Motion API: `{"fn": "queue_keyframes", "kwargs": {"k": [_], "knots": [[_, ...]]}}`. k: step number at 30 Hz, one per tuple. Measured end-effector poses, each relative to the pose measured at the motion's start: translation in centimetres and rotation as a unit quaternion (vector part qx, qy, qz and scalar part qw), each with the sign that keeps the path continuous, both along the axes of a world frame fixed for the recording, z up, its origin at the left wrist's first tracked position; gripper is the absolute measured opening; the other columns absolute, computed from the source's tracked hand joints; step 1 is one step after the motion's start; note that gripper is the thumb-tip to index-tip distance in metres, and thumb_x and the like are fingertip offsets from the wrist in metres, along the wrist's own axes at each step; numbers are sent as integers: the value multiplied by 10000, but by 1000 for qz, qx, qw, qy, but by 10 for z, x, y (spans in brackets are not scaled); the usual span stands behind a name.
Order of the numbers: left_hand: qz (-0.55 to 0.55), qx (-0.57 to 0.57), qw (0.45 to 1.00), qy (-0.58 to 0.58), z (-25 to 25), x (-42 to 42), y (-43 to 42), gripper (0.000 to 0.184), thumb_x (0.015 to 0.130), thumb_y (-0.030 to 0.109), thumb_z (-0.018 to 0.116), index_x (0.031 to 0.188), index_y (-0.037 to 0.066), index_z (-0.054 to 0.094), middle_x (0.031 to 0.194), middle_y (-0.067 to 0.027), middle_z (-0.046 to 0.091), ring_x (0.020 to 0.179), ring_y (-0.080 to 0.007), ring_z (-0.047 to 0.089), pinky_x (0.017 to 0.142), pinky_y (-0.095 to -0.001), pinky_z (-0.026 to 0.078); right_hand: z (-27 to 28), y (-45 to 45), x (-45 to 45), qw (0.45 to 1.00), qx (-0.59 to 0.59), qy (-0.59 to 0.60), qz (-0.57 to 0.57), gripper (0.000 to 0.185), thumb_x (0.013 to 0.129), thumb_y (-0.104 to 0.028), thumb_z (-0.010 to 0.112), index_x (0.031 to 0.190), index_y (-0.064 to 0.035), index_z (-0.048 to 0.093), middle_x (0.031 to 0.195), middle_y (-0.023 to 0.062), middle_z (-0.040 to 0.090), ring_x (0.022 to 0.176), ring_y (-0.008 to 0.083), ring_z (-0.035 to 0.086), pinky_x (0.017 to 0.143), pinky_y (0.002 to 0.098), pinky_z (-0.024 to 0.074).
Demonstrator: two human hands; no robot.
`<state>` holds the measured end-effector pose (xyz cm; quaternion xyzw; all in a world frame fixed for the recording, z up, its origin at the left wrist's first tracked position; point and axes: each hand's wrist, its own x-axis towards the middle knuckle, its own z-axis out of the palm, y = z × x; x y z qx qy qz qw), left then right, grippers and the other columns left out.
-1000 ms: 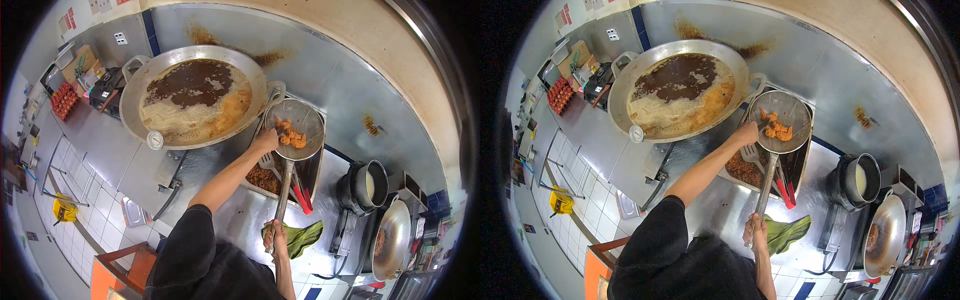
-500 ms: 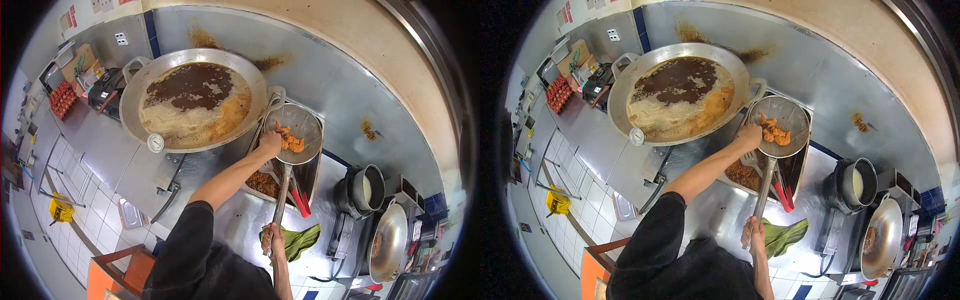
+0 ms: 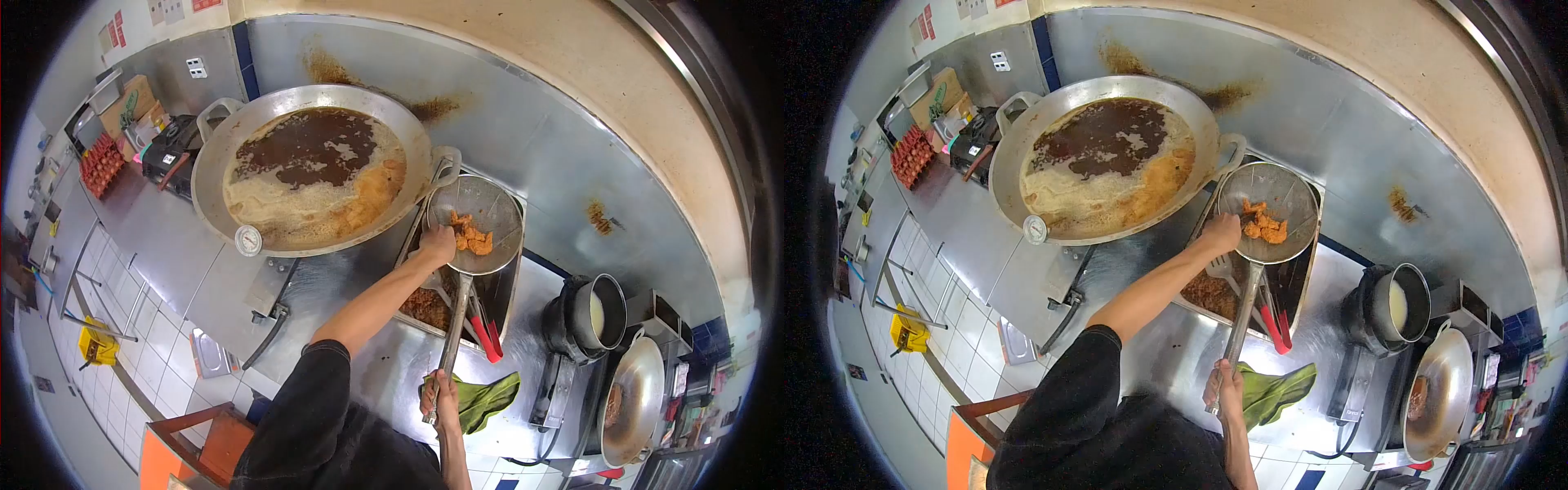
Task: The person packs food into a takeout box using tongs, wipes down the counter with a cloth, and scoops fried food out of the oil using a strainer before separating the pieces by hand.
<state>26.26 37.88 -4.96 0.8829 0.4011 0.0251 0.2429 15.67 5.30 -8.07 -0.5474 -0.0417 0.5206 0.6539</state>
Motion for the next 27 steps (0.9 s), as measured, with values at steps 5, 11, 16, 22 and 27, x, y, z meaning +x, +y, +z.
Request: {"fn": "queue_keyframes", "kwargs": {"k": [5, 11, 16, 22, 27], "knots": [[64, -96, 993, -2, 0, 2, 7, 250, 918, 139, 522, 1066, 18, 685, 1138, -190, 670, 1073, -333, 648, 892, -436, 537, -1, 1, 0, 1000, 4, 12, -6, 327, 1013, -393, 487, 988, -67, 495, 597, 4, 385, 364, 95, 361, 320, 258, 337], [26, -194, 979, 53, -20, 11, 29, 274, 921, 176, 533, 1109, 17, 652, 1188, -190, 649, 1116, -335, 628, 923, -460, 519, -2, 2, -2, 1000, -7, 9, -8, 326, 1013, -394, 485, 991, -69, 489, 601, 5, 386, 365, 96, 360, 322, 261, 328], [57, -83, 995, -7, 0, -6, 9, 229, 904, 103, 535, 1065, 11, 668, 1106, -192, 677, 1043, -346, 660, 877, -450, 542, -2, 3, -1, 1000, -2, 10, -8, 328, 1014, -394, 484, 988, -68, 488, 602, 6, 386, 365, 95, 357, 322, 261, 325], [-27, 40, 993, -107, 8, -46, -20, 174, 848, 46, 541, 939, -53, 650, 966, -231, 685, 928, -406, 668, 792, -482, 549, 0, -2, 0, 999, 29, 12, -24, 317, 1010, -384, 495, 978, -69, 491, 601, 3, 385, 368, 91, 352, 314, 253, 315], [7, 47, 960, -275, 47, -127, -72, 162, 901, 95, 532, 980, -9, 629, 773, -239, 655, 756, -420, 658, 687, -506, 514, 24, -4, -1, 993, 74, 44, -81, 291, 1016, -350, 493, 975, -62, 496, 590, 5, 400, 367, 109, 379, 317, 274, 322]]}}
